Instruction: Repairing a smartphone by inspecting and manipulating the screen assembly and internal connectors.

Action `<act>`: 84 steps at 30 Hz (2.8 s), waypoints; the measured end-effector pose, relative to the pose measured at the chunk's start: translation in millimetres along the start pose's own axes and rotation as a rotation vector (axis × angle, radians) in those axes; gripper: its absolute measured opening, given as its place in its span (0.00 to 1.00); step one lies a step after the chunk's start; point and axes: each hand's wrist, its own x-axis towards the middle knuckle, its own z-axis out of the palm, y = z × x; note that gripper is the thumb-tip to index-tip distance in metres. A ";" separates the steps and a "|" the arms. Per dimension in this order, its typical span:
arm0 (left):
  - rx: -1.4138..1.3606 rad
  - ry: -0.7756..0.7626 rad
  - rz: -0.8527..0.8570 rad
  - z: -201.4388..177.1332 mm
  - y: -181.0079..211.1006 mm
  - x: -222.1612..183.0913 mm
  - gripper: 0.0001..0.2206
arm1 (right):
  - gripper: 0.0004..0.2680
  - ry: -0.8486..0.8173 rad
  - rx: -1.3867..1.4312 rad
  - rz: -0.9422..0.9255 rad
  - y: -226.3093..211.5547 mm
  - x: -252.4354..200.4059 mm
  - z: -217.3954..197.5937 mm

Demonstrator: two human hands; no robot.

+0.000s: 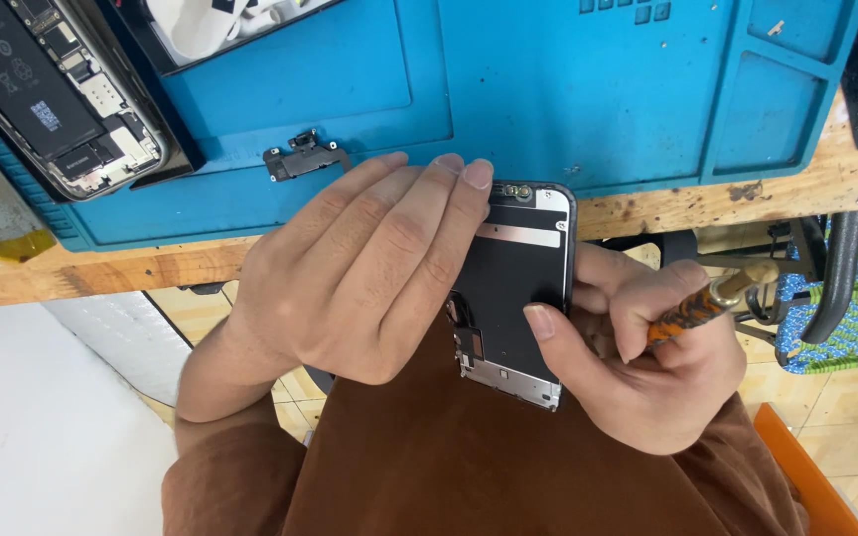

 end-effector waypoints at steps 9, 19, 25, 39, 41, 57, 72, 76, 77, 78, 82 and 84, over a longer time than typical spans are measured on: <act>0.021 -0.023 0.021 -1.9 -0.5 5.0 0.15 | 0.18 0.074 -0.055 0.001 0.1 -0.7 3.9; 0.014 -0.032 0.020 2.0 0.7 0.8 0.13 | 0.21 0.145 -0.279 0.018 4.9 -8.6 1.1; 0.014 -0.042 0.020 1.6 0.6 0.7 0.13 | 0.20 0.133 -0.226 0.033 3.0 -7.1 3.1; 0.024 -0.038 0.015 1.5 -1.3 3.3 0.13 | 0.21 0.143 -0.202 0.018 6.3 -5.9 4.8; 0.018 -0.036 0.014 2.3 -1.2 2.4 0.12 | 0.21 0.133 -0.205 0.025 5.5 -5.4 3.4; -0.228 -0.105 -0.235 -33.8 -2.0 8.0 0.12 | 0.22 0.259 -0.547 0.036 -23.1 1.5 -31.9; -0.020 -0.221 -0.435 -47.7 -23.4 -65.3 0.30 | 0.16 -0.598 -1.751 -0.175 -27.5 127.8 -80.6; 0.069 -0.165 -0.441 -35.3 -24.1 -72.9 0.27 | 0.13 -0.637 -1.671 -0.171 -29.9 136.5 -76.0; 0.044 -0.132 -0.436 -33.7 -25.1 -74.0 0.25 | 0.13 -0.598 -1.690 -0.219 -31.4 134.5 -72.8; 0.019 -0.099 -0.431 -31.8 -26.1 -74.9 0.24 | 0.13 -0.559 -1.709 -0.267 -32.8 132.6 -69.9; 0.002 -0.068 -0.401 -33.8 -25.2 -75.6 0.22 | 0.13 -0.576 -1.743 -0.290 -34.5 133.6 -56.2; 0.013 -0.077 -0.408 -41.0 -23.6 -74.3 0.21 | 0.07 -0.655 -1.513 -0.367 -37.0 136.3 -44.3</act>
